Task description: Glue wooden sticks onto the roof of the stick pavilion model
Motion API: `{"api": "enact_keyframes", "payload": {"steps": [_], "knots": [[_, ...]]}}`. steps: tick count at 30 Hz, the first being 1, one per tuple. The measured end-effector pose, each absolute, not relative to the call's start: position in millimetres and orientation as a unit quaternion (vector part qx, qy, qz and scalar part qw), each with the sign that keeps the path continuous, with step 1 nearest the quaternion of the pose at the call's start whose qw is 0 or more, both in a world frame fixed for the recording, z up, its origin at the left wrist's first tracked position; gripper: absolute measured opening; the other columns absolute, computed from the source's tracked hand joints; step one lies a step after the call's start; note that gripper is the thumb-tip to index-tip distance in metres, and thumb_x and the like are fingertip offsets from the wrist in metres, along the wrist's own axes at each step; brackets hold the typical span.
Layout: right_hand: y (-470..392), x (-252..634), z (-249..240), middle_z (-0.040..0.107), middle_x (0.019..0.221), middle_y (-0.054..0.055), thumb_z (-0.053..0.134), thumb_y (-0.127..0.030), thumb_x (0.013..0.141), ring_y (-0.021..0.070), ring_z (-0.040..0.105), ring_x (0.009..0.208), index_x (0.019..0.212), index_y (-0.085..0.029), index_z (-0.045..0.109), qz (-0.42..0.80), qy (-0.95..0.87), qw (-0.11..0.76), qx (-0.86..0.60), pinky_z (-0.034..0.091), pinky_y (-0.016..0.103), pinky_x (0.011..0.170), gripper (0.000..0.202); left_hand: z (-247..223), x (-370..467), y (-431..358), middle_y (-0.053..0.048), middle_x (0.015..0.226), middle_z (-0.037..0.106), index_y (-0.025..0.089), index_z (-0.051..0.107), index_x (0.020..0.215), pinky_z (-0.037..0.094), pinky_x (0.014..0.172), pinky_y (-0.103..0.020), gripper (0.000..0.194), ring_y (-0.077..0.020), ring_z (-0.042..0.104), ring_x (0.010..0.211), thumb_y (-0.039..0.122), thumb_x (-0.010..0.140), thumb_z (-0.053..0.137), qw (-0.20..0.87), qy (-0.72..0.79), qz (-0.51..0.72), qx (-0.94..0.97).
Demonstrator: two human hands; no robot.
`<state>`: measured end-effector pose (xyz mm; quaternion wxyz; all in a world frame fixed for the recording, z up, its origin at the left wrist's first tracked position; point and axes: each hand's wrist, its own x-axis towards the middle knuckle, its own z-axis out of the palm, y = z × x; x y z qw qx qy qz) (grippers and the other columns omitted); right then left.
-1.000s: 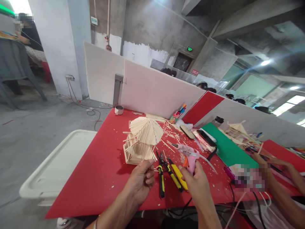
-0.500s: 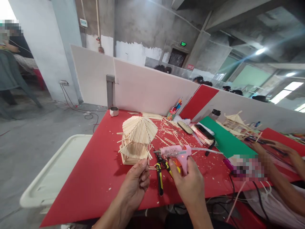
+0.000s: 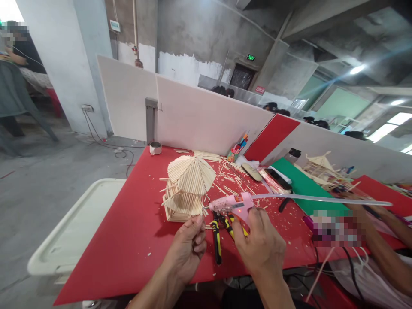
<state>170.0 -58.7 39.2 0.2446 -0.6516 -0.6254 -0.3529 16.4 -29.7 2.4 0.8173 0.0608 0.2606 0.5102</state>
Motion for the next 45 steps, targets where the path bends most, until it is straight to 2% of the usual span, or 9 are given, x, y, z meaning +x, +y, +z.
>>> {"api": "enact_keyframes", "payload": {"steps": [4, 11, 27, 45], "knots": [[-59.5, 169.8, 39.5, 0.06, 0.086, 0.007, 0.042, -0.036, 0.09, 0.0176, 0.056, 0.071, 0.1, -0.016, 0.054, -0.355, -0.632, 0.239, -0.647, 0.036, 0.026, 0.055, 0.025, 2.5, 16.3, -30.3, 0.004, 0.057, 0.054, 0.011, 0.058, 0.066, 0.022, 0.034, -0.011, 0.036, 0.0005, 0.033, 0.04, 0.023, 0.052, 0.088, 0.816, 0.263, 0.512, 0.062], [-59.4, 169.8, 40.5, 0.062, 0.091, 0.008, 0.042, -0.034, 0.09, 0.0176, 0.058, 0.075, 0.098, -0.017, 0.053, -0.372, -0.626, 0.25, -0.638, 0.039, 0.026, 0.059, 0.021, 2.4, 17.5, -29.4, 0.004, 0.058, 0.053, 0.013, 0.056, 0.067, 0.022, 0.034, -0.01, 0.03, 0.0, 0.032, 0.041, 0.022, 0.061, 0.084, 0.814, 0.268, 0.51, 0.072], [-62.1, 174.3, 37.5, 0.061, 0.088, 0.008, 0.043, -0.033, 0.09, 0.017, 0.058, 0.075, 0.098, -0.015, 0.055, -0.359, -0.63, 0.251, -0.641, 0.038, 0.025, 0.058, 0.024, 4.6, 22.5, -27.9, 0.005, 0.056, 0.051, 0.013, 0.054, 0.067, 0.021, 0.033, -0.011, 0.03, -0.0005, 0.032, 0.04, 0.019, 0.061, 0.083, 0.801, 0.272, 0.529, 0.063], [-63.9, 174.1, 38.3, 0.062, 0.086, 0.007, 0.041, -0.034, 0.091, 0.0181, 0.059, 0.074, 0.098, -0.016, 0.055, -0.367, -0.631, 0.254, -0.634, 0.039, 0.026, 0.058, 0.024, 9.7, 25.5, -29.6, 0.009, 0.048, 0.046, 0.012, 0.057, 0.063, 0.02, 0.032, -0.012, 0.04, 0.0001, 0.031, 0.038, 0.022, 0.043, 0.09, 0.789, 0.298, 0.533, 0.071]]}}
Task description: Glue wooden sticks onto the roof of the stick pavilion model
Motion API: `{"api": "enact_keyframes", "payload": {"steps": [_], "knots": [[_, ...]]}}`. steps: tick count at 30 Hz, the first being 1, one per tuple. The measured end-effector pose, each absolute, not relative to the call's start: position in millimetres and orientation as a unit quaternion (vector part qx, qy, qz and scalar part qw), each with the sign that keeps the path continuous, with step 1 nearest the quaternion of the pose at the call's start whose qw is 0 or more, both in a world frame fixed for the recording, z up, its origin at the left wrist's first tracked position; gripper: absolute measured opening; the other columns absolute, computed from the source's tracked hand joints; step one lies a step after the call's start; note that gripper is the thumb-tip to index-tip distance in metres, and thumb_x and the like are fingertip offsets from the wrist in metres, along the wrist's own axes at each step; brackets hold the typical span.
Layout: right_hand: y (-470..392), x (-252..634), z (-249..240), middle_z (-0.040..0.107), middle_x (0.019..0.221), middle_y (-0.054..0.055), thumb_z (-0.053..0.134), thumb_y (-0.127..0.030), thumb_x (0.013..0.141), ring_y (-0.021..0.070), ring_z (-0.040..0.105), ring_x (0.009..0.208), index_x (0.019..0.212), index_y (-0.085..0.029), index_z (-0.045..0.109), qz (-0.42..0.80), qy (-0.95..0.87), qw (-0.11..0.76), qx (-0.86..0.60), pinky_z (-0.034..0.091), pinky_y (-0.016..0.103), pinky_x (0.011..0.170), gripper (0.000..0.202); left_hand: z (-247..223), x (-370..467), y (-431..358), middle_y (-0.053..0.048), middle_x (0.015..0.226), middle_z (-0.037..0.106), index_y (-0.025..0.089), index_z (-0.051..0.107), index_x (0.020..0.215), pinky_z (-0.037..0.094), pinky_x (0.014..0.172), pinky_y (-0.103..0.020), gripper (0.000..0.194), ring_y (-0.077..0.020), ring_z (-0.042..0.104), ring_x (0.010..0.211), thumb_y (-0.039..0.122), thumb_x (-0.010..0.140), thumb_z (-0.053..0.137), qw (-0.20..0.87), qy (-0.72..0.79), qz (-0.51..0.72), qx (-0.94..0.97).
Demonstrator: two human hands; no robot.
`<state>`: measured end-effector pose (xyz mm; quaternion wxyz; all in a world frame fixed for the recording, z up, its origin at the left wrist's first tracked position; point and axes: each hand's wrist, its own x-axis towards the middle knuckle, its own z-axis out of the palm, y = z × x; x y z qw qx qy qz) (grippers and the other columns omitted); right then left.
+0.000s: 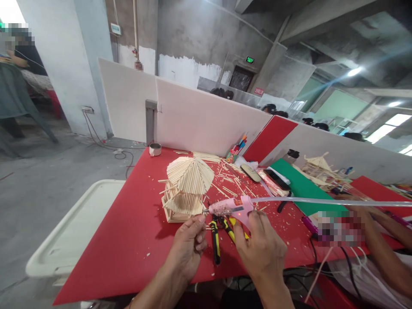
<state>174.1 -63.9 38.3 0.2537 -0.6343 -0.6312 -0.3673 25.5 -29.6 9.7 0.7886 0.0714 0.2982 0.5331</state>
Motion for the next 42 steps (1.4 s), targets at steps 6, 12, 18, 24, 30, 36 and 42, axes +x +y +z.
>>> {"api": "enact_keyframes", "payload": {"steps": [6, 12, 18, 24, 30, 36, 42], "knots": [[-64.6, 172.0, 40.9, 0.063, 0.088, 0.008, 0.042, -0.032, 0.091, 0.0186, 0.06, 0.078, 0.097, -0.016, 0.056, -0.386, -0.634, 0.251, -0.621, 0.04, 0.026, 0.061, 0.023, 8.2, 27.4, -28.3, 0.008, 0.049, 0.047, 0.012, 0.058, 0.063, 0.019, 0.032, -0.012, 0.041, 0.0003, 0.031, 0.038, 0.024, 0.041, 0.091, 0.783, 0.303, 0.538, 0.078], [-64.6, 173.2, 37.8, 0.065, 0.095, 0.009, 0.045, -0.032, 0.091, 0.0183, 0.061, 0.079, 0.096, -0.017, 0.057, -0.406, -0.625, 0.254, -0.617, 0.04, 0.025, 0.062, 0.021, 8.8, 28.0, -26.4, 0.009, 0.049, 0.045, 0.012, 0.056, 0.062, 0.019, 0.033, -0.012, 0.042, 0.0001, 0.03, 0.039, 0.023, 0.041, 0.091, 0.785, 0.298, 0.537, 0.079], [-57.5, 169.7, 37.2, 0.063, 0.078, 0.007, 0.049, -0.049, 0.086, 0.0179, 0.058, 0.065, 0.087, -0.017, 0.057, -0.258, -0.582, 0.352, -0.686, 0.039, 0.026, 0.054, 0.033, 7.9, 28.1, -27.8, 0.007, 0.051, 0.046, 0.012, 0.055, 0.064, 0.02, 0.033, -0.012, 0.037, 0.0, 0.031, 0.039, 0.021, 0.05, 0.088, 0.796, 0.278, 0.532, 0.075], [-43.0, 155.1, 43.5, 0.062, 0.066, 0.001, 0.066, -0.053, 0.07, 0.015, 0.054, 0.057, 0.082, -0.019, 0.057, 0.189, -0.536, 0.483, -0.666, 0.045, 0.026, 0.055, 0.037, 8.5, 28.5, -26.4, 0.006, 0.055, 0.049, 0.012, 0.057, 0.068, 0.019, 0.033, -0.011, 0.027, 0.0006, 0.031, 0.039, 0.015, 0.06, 0.082, 0.806, 0.278, 0.521, 0.046], [-28.0, 136.5, 34.1, 0.059, 0.064, -0.001, 0.061, -0.044, 0.072, 0.0132, 0.049, 0.057, 0.08, -0.016, 0.061, 0.232, -0.527, 0.499, -0.648, 0.04, 0.024, 0.053, 0.029, 11.1, 28.7, -25.8, 0.006, 0.054, 0.048, 0.013, 0.055, 0.068, 0.019, 0.032, -0.011, 0.021, 0.0003, 0.031, 0.037, 0.009, 0.066, 0.076, 0.796, 0.297, 0.526, 0.028], [-30.6, 127.8, 34.2, 0.05, 0.056, -0.005, 0.059, -0.041, 0.073, 0.0107, 0.041, 0.052, 0.071, -0.017, 0.059, 0.221, -0.534, 0.502, -0.644, 0.035, 0.022, 0.049, 0.024, 12.0, 26.9, -28.0, 0.005, 0.055, 0.051, 0.012, 0.056, 0.067, 0.02, 0.032, -0.011, 0.023, 0.0005, 0.03, 0.037, 0.013, 0.065, 0.079, 0.787, 0.293, 0.541, 0.03], [-32.9, 119.4, 34.9, 0.057, 0.061, -0.002, 0.063, -0.043, 0.072, 0.0118, 0.047, 0.055, 0.076, -0.017, 0.061, 0.213, -0.55, 0.493, -0.64, 0.039, 0.022, 0.052, 0.026, 12.8, 22.3, -28.3, 0.006, 0.055, 0.05, 0.012, 0.056, 0.067, 0.019, 0.032, -0.011, 0.032, 0.0008, 0.03, 0.037, 0.018, 0.056, 0.085, 0.778, 0.297, 0.552, 0.037]]}}
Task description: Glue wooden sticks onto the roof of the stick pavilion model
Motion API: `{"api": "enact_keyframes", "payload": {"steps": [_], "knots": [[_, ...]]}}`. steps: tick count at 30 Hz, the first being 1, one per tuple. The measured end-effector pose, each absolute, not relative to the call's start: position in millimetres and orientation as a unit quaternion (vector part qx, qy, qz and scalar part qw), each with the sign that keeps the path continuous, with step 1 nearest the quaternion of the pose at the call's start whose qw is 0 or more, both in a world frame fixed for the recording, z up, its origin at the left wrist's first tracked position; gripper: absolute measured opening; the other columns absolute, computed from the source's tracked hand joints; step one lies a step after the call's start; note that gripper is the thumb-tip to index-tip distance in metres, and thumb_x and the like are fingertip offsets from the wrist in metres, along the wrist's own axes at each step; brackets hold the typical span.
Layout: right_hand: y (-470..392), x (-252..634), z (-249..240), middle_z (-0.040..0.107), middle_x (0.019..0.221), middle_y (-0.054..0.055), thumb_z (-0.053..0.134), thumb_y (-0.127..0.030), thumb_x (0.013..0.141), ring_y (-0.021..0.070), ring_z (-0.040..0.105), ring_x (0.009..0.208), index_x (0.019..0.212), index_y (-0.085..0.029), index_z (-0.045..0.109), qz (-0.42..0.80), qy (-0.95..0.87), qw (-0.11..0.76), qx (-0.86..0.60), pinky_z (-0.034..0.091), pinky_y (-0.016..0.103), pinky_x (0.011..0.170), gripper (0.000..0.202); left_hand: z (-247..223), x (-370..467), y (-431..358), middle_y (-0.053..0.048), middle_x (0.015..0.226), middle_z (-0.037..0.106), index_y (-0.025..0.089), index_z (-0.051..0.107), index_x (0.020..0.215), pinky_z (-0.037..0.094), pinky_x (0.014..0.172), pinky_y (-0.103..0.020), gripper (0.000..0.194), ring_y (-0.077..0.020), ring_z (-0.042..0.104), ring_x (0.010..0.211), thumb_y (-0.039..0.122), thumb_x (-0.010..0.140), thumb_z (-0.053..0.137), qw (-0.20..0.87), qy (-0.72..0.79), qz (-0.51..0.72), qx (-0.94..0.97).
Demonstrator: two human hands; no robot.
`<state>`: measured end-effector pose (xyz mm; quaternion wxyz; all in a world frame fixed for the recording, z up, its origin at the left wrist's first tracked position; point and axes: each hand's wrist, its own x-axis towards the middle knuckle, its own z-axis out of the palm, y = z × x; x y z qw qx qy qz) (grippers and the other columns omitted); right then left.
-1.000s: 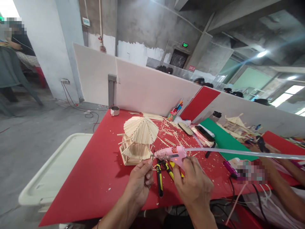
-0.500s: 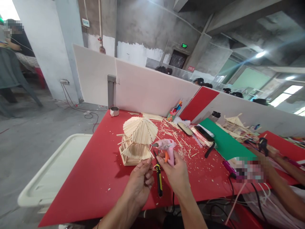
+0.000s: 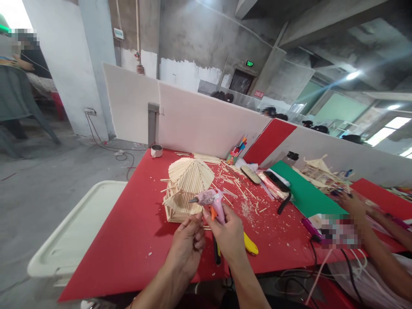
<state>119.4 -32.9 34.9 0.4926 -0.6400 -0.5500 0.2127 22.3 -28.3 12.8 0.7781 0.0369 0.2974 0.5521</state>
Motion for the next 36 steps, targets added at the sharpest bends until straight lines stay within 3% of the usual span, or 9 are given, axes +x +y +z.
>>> {"api": "enact_keyframes", "payload": {"steps": [8, 23, 36], "knots": [[-31.1, 110.9, 31.5, 0.06, 0.06, -0.001, 0.063, -0.04, 0.071, 0.0121, 0.05, 0.051, 0.078, -0.016, 0.064, 0.167, -0.544, 0.511, -0.644, 0.04, 0.021, 0.048, 0.025, 12.5, 17.1, -29.6, 0.008, 0.053, 0.044, 0.013, 0.056, 0.067, 0.019, 0.034, -0.013, 0.031, 0.0004, 0.029, 0.037, 0.021, 0.056, 0.083, 0.784, 0.284, 0.548, 0.064], [-34.0, 105.1, 30.6, 0.062, 0.062, 0.003, 0.062, -0.05, 0.07, 0.0126, 0.047, 0.048, 0.079, -0.016, 0.065, 0.115, -0.53, 0.486, -0.686, 0.038, 0.023, 0.046, 0.035, 12.8, 14.1, -30.5, 0.007, 0.052, 0.046, 0.012, 0.058, 0.068, 0.02, 0.033, -0.013, 0.02, -0.0004, 0.031, 0.037, 0.013, 0.06, 0.077, 0.789, 0.288, 0.541, 0.035], [-34.3, 104.4, 30.4, 0.062, 0.06, 0.003, 0.06, -0.05, 0.071, 0.0134, 0.047, 0.048, 0.079, -0.016, 0.066, 0.095, -0.535, 0.471, -0.695, 0.037, 0.024, 0.047, 0.036, 9.4, 14.5, -29.6, 0.008, 0.05, 0.047, 0.013, 0.056, 0.065, 0.019, 0.034, -0.013, 0.029, 0.0001, 0.032, 0.036, 0.017, 0.054, 0.082, 0.791, 0.287, 0.539, 0.039]]}}
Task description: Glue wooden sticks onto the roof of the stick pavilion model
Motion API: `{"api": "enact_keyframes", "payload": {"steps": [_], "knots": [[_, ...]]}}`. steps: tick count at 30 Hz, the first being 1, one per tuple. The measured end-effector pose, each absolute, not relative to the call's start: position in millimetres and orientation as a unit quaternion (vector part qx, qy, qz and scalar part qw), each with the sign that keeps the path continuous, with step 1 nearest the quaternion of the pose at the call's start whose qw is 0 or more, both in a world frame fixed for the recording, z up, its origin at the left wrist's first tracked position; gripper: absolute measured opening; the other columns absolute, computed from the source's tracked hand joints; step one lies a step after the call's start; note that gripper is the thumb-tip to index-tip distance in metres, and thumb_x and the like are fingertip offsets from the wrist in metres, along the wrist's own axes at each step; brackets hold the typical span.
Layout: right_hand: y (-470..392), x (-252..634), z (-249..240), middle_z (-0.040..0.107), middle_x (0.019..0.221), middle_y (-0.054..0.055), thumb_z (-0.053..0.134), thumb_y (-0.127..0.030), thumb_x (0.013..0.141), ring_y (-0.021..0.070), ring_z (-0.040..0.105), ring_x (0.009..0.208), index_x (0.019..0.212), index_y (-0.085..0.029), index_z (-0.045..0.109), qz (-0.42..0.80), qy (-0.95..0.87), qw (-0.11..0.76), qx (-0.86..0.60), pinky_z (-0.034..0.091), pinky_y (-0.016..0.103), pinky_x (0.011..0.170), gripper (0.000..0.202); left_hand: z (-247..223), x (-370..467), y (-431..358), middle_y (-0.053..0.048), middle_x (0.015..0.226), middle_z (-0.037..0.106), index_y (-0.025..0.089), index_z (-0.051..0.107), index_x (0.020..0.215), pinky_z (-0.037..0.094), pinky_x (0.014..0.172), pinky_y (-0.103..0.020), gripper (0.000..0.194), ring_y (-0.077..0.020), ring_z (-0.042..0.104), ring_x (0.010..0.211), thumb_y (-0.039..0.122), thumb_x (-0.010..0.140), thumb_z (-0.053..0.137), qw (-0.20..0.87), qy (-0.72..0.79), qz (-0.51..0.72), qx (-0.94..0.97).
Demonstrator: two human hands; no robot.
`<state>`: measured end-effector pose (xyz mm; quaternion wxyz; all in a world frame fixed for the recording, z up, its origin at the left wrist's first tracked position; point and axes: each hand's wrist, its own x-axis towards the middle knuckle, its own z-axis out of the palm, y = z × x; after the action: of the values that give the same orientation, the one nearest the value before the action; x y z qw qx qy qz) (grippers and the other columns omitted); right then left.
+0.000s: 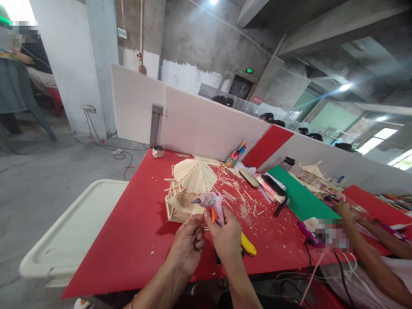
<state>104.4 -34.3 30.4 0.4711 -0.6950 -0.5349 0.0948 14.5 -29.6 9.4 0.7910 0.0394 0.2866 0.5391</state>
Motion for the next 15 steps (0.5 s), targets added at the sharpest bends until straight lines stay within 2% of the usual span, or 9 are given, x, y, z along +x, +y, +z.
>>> {"api": "enact_keyframes", "payload": {"steps": [15], "knots": [[-33.5, 104.2, 25.2, 0.063, 0.062, 0.002, 0.059, -0.049, 0.072, 0.0135, 0.049, 0.052, 0.076, -0.017, 0.065, 0.098, -0.529, 0.48, -0.692, 0.038, 0.023, 0.05, 0.033, 10.0, 15.0, -28.1, 0.008, 0.046, 0.048, 0.013, 0.057, 0.065, 0.02, 0.033, -0.012, 0.03, -0.0003, 0.033, 0.036, 0.018, 0.05, 0.083, 0.79, 0.291, 0.538, 0.037]]}}
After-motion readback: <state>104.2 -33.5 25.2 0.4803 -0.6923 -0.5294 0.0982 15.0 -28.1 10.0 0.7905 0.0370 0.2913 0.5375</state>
